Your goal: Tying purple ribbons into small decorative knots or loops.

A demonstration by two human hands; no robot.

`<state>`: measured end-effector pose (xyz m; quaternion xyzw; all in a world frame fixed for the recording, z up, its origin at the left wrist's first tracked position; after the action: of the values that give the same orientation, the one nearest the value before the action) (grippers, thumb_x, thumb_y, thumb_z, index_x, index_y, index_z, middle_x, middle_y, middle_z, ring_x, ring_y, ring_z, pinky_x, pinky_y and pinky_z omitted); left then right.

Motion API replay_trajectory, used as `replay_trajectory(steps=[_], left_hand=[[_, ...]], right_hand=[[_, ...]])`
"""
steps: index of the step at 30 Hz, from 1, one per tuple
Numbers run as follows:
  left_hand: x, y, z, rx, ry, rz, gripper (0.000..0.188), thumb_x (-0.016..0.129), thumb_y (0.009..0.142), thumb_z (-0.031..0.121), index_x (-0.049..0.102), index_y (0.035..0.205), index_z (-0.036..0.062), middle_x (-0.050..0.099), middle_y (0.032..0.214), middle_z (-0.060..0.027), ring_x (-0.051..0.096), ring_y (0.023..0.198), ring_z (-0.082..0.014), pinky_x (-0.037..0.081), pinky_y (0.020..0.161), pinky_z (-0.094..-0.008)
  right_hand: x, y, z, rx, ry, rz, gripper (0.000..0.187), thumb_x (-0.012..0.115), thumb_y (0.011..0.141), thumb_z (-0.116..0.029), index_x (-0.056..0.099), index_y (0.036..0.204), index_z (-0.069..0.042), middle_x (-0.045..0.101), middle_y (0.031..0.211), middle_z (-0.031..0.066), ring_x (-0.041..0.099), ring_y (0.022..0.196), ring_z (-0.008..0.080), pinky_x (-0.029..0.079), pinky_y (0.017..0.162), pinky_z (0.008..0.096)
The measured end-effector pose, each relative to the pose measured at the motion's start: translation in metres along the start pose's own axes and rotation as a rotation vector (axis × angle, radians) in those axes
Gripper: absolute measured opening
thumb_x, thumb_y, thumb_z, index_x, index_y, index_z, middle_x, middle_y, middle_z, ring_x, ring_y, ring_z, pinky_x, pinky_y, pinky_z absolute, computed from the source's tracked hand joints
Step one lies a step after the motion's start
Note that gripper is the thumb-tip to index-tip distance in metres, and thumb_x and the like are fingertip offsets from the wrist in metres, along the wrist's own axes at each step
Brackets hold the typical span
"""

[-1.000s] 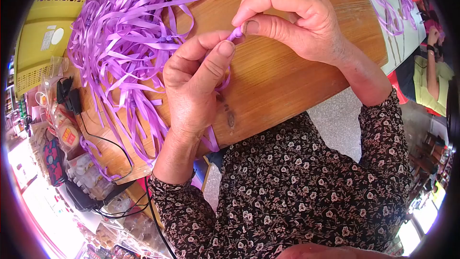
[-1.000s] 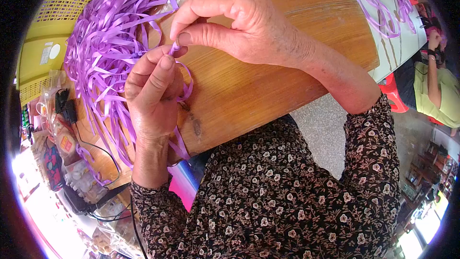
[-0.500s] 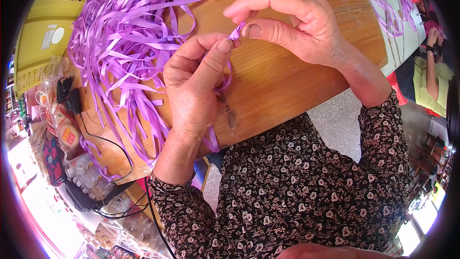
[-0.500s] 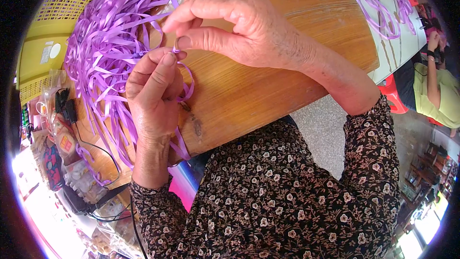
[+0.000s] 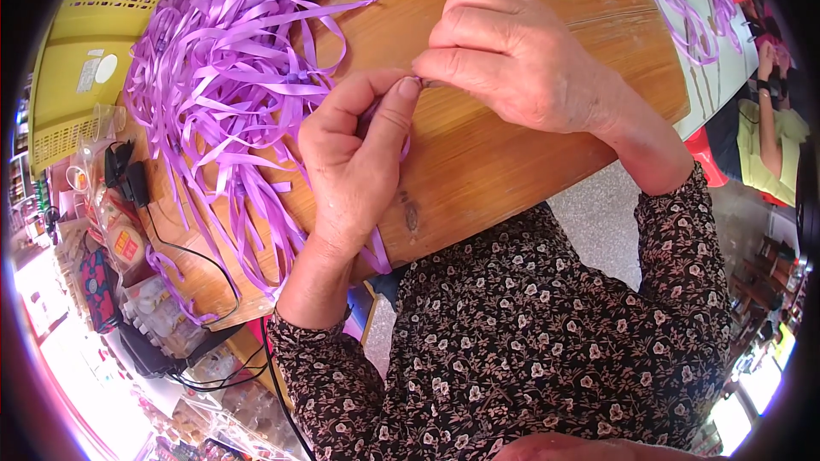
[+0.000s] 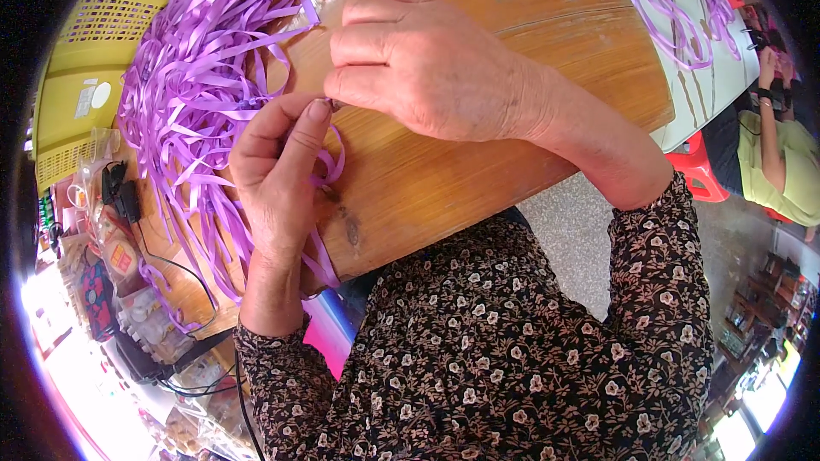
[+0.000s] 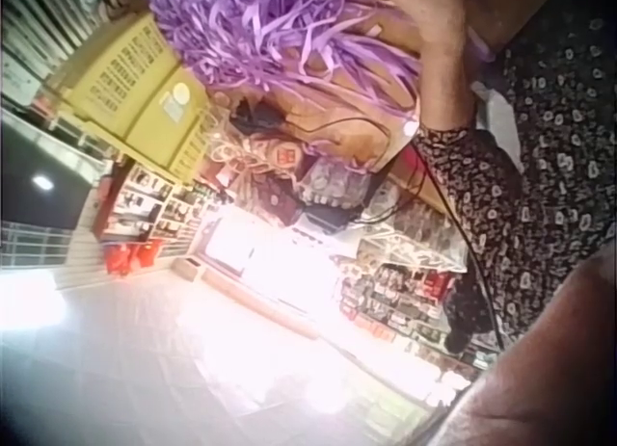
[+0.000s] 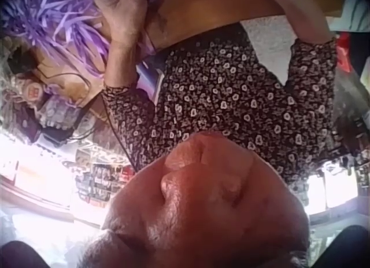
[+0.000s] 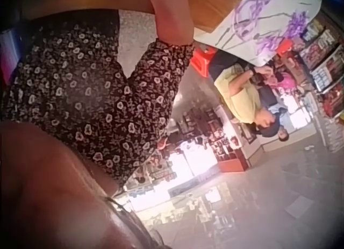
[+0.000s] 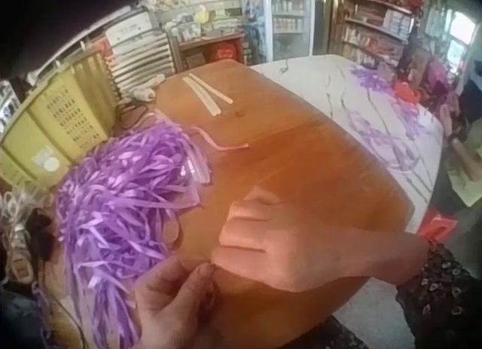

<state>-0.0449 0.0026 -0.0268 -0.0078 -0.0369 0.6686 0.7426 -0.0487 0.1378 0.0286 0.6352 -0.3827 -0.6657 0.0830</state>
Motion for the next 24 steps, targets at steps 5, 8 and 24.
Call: replay_trajectory(steps=[5,8,24], left_hand=[[-0.011,0.0,0.01,0.069,0.054,0.079,0.006,0.061,0.087,0.003,0.064,0.09,-0.0009,0.053,0.066,0.0072,0.041,0.053,0.0015,0.031,0.046,-0.0145],[-0.012,-0.001,0.018,0.152,0.046,0.084,0.005,0.062,0.087,0.003,0.065,0.089,-0.0004,0.054,0.066,0.0067,0.042,0.053,0.0014,0.031,0.046,-0.0145],[-0.017,0.002,0.009,0.011,-0.151,0.03,0.008,0.06,0.088,0.008,0.064,0.09,0.0014,0.064,0.08,0.0002,0.05,0.053,-0.0005,0.039,0.043,-0.0142]], right_hand=[[-0.012,0.006,0.003,-0.005,0.006,0.037,0.014,0.061,0.074,-0.016,0.063,0.085,-0.008,0.056,0.083,0.002,0.055,0.085,0.018,0.042,0.077,0.0315],[-0.016,0.013,0.02,0.134,0.113,-0.028,0.014,0.062,0.08,-0.001,0.064,0.093,-0.003,0.059,0.086,0.0073,0.057,0.08,0.0219,0.042,0.069,0.0315],[0.002,0.004,0.029,0.276,0.467,0.059,0.043,0.075,0.067,-0.009,0.063,0.108,-0.005,0.063,0.088,0.0076,0.061,0.085,0.0221,0.048,0.073,0.0317]])
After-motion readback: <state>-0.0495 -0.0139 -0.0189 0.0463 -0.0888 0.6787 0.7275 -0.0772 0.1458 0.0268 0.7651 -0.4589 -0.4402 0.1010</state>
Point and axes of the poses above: each hand's wrist, its own y-axis towards the middle knuckle, its own x-axis out of the palm, z = x × y, the point moved 7 cm from there along y, towards the middle knuckle
